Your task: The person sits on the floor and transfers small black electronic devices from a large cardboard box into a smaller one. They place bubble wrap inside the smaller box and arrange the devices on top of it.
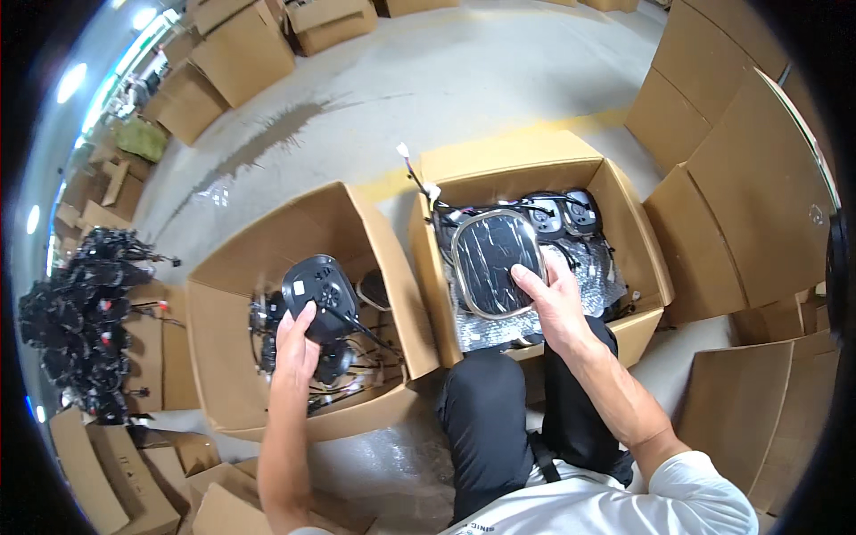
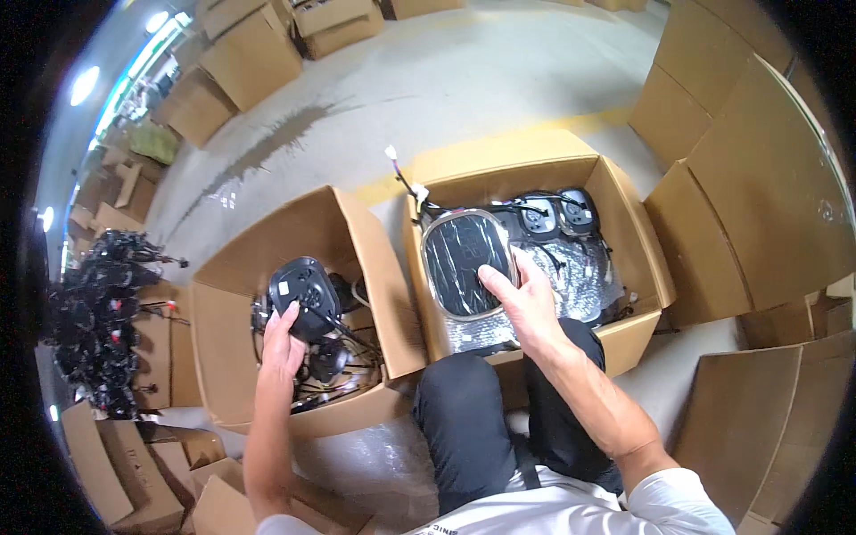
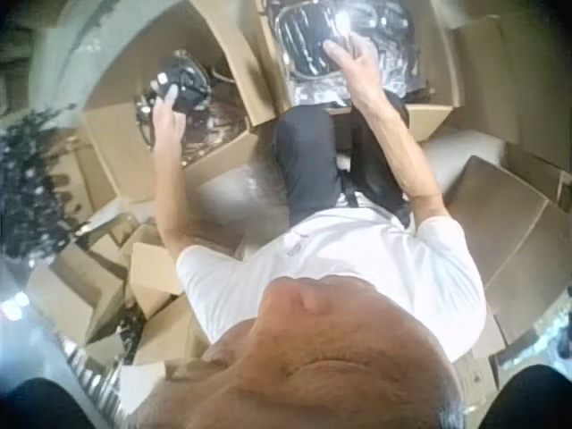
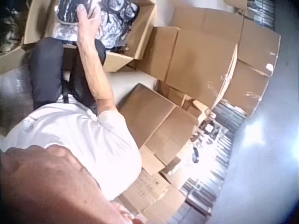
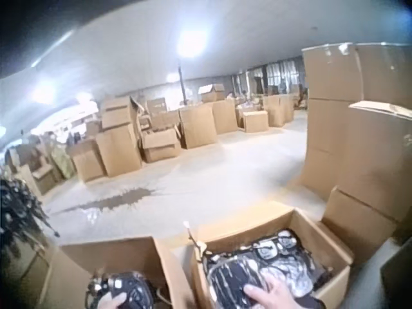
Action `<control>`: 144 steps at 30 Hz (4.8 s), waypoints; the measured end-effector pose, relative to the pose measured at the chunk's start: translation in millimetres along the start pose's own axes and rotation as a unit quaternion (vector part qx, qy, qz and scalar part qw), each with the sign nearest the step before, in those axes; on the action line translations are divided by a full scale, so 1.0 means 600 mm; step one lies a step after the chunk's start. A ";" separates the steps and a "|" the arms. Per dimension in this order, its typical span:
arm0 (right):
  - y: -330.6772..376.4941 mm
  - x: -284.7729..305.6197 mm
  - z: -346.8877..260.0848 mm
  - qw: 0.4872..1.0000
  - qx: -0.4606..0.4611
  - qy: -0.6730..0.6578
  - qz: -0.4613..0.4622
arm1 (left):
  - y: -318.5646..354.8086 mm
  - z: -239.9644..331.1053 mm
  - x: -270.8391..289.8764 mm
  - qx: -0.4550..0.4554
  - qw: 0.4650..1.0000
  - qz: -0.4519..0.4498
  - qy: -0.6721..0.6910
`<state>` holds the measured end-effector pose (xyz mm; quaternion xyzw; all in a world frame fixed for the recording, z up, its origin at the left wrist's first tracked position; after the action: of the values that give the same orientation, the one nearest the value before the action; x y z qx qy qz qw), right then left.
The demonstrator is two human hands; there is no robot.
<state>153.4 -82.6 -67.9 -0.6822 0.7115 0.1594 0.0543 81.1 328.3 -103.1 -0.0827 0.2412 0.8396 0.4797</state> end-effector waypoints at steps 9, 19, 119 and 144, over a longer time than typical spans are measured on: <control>0.091 -0.086 -0.029 0.985 0.078 -0.042 -0.148 | 0.310 0.095 -0.141 -0.182 0.980 -0.079 0.008; 0.150 -0.040 -0.140 0.933 0.156 0.068 -0.318 | 0.435 0.128 -0.398 -0.397 0.667 -0.333 -0.535; 0.134 -0.116 -0.063 0.768 -0.281 -0.538 -0.206 | 0.337 0.166 -0.305 -0.203 0.932 -0.082 0.288; 0.170 0.048 -0.090 0.964 0.087 0.095 -0.230 | 0.399 -0.163 -0.336 -0.153 0.972 -0.036 0.177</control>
<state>58.2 -124.5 -9.9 -0.8323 0.5482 0.0139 0.0809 -24.4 25.2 -35.7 -0.3107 0.1879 0.8207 0.4412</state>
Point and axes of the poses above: each hand's wrist, its own y-axis away from the middle knuckle, its own x-axis out of the back of the hand, z = x × y, the point moved 4 cm from there along -y, towards the middle knuckle, and after that the axes turned 8 degrees about z, right-handed, at the moved point
